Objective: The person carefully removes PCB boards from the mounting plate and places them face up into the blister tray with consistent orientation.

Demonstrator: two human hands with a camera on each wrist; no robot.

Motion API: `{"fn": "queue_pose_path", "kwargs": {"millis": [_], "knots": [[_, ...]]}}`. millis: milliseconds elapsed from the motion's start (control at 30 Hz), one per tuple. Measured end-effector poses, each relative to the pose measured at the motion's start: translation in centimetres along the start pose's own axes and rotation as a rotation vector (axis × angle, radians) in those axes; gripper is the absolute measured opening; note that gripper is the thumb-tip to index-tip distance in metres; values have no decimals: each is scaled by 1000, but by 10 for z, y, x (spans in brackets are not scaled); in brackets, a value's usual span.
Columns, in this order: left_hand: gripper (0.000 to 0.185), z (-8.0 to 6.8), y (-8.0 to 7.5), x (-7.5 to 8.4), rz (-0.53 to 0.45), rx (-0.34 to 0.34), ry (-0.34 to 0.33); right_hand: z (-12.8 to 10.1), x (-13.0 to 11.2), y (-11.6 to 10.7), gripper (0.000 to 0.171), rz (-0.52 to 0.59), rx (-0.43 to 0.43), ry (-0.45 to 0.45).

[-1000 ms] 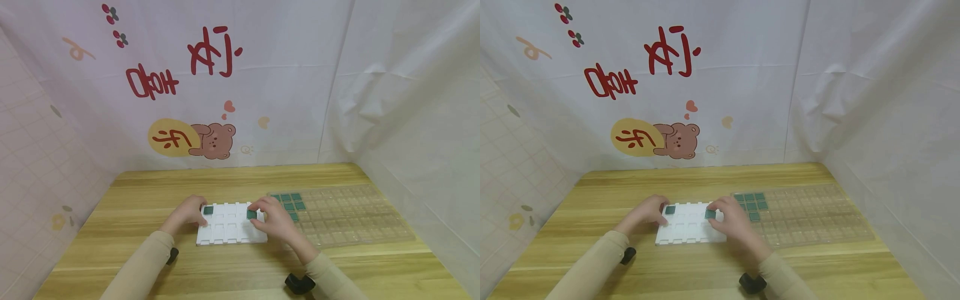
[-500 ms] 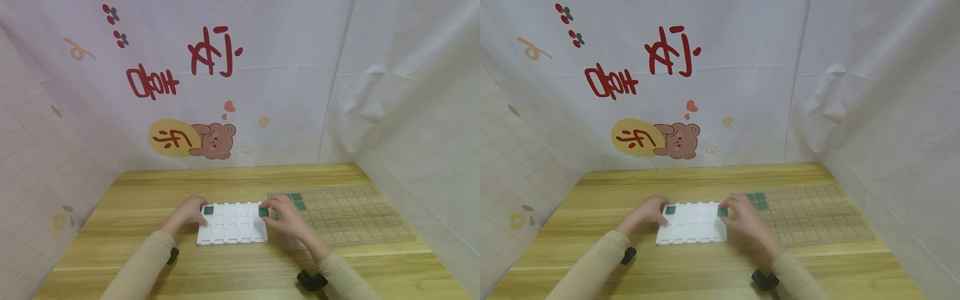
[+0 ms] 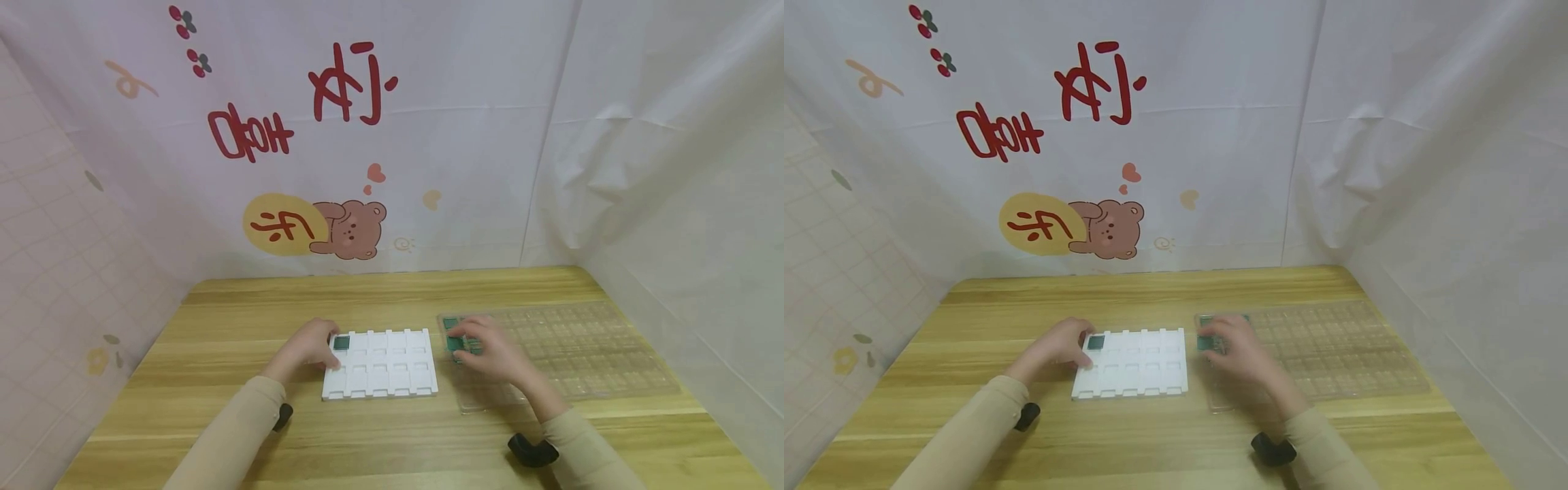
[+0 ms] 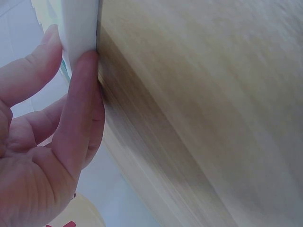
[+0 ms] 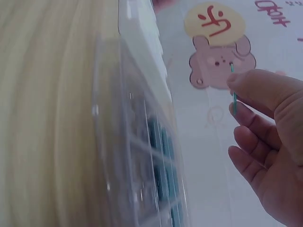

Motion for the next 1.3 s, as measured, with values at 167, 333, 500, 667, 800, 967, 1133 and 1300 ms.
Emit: {"fn": "queue_pose_path", "kwargs": {"millis": [167, 333, 500, 667, 800, 967, 1133, 1300], "knots": [[63, 2, 0, 1, 17, 1, -7, -8, 10, -13, 33, -3, 2, -25], [64, 0, -1, 1, 4, 0, -4, -15, 22, -24, 35, -34, -3, -60], [64, 0, -1, 1, 3, -2, 8, -21, 31, -32, 35, -42, -34, -60], [64, 0, -1, 2, 12, -2, 2, -26, 37, -38, 35, -66, -60, -43], [63, 0, -1, 1, 18, -5, 0, -29, 42, -43, 36, -89, -76, -45], [64, 0, -2, 2, 16, -9, 0, -31, 46, -48, 36, -113, -79, -96], [63, 0, -1, 2, 0, -11, -5, -32, 49, -51, 34, -113, -101, -94], [63, 1, 0, 1, -5, -12, -11, -34, 50, -53, 33, -104, -131, -44]]}}
Point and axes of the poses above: each hand's wrist, its own z-axis towards the middle knuckle, its own y-axis out of the palm, x = y × z, the point moved 3 cm from there along z, towards the middle knuckle, and after that the axes turned 11 degrees about z, right-handed, at the moved point
